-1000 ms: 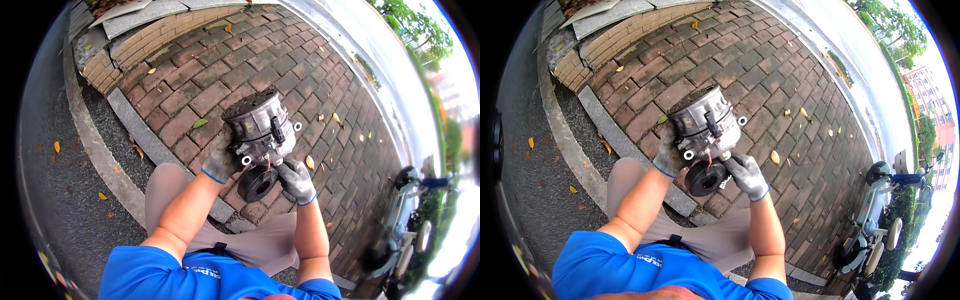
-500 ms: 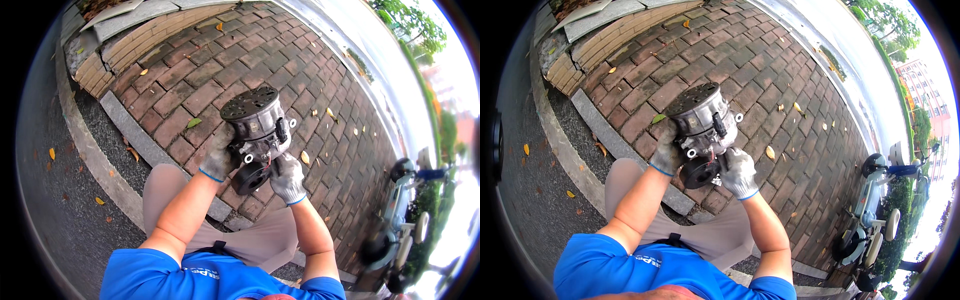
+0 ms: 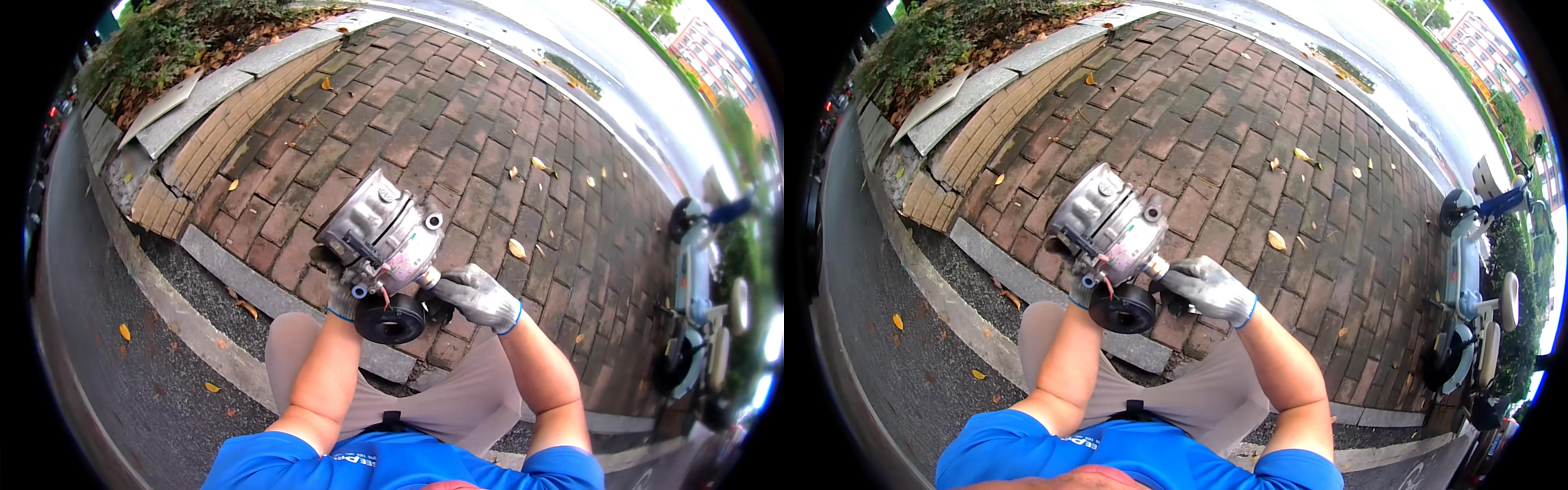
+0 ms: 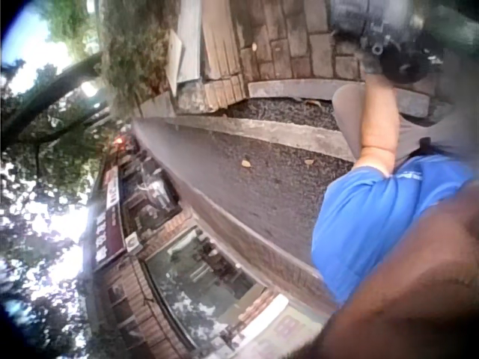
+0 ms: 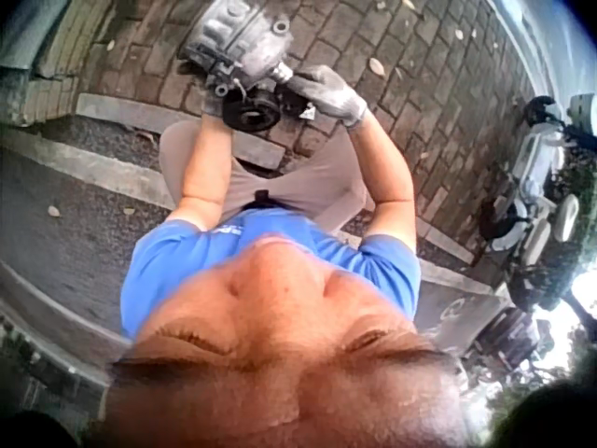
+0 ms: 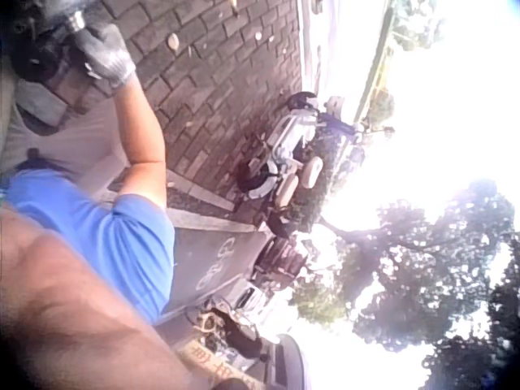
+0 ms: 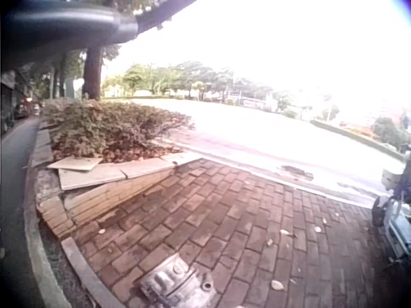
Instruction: The person holds a metal compressor housing, removes a circular end plate, and rotates the internal components to show the pistons and internal mechanism.
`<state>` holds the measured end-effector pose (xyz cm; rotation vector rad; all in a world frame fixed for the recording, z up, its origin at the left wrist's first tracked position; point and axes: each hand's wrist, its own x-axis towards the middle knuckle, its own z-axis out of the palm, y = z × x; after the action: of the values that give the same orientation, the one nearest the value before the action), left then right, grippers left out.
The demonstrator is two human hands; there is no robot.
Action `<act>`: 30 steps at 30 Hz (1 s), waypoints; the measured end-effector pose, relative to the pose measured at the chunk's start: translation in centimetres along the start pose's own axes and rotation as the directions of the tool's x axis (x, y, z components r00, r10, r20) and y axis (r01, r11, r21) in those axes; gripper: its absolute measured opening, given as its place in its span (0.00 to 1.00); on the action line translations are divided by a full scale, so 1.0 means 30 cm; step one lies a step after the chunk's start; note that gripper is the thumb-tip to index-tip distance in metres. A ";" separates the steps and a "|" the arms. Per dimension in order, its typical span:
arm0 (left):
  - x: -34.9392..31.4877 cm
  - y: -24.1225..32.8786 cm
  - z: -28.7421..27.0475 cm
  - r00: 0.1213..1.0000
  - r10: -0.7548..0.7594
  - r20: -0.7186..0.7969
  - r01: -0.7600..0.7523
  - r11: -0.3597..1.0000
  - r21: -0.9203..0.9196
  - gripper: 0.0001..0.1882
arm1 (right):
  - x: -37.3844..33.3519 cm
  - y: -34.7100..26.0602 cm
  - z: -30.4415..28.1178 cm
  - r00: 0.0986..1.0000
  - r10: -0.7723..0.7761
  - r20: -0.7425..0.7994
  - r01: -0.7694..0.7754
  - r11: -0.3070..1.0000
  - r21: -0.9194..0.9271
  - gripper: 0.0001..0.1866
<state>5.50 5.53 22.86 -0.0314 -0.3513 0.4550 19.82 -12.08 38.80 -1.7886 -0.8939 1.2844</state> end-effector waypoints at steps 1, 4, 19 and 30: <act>0.008 0.008 -0.005 1.000 0.001 -0.009 -0.001 1.000 0.015 0.48 | -0.001 0.012 0.008 0.996 -0.072 -0.043 0.068 0.994 -0.083 0.20; 0.002 0.025 -0.023 1.000 -0.010 -0.015 0.011 1.000 0.025 0.49 | -0.008 0.025 0.027 0.953 -0.278 -0.119 0.228 0.919 -0.321 0.18; 0.046 -0.056 0.115 0.975 -0.133 0.181 0.156 0.980 -0.124 0.56 | 0.047 0.140 0.109 0.750 -0.596 -0.288 0.014 0.449 -0.893 0.12; 0.053 -0.079 0.137 0.987 0.116 -0.110 0.007 0.660 0.751 0.55 | 0.110 0.119 -0.041 0.935 -0.133 -0.329 0.330 0.664 0.671 0.27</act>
<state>6.45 3.88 27.50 0.7461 0.0141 0.6298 22.26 -11.17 34.50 -1.1151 -0.3582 1.0010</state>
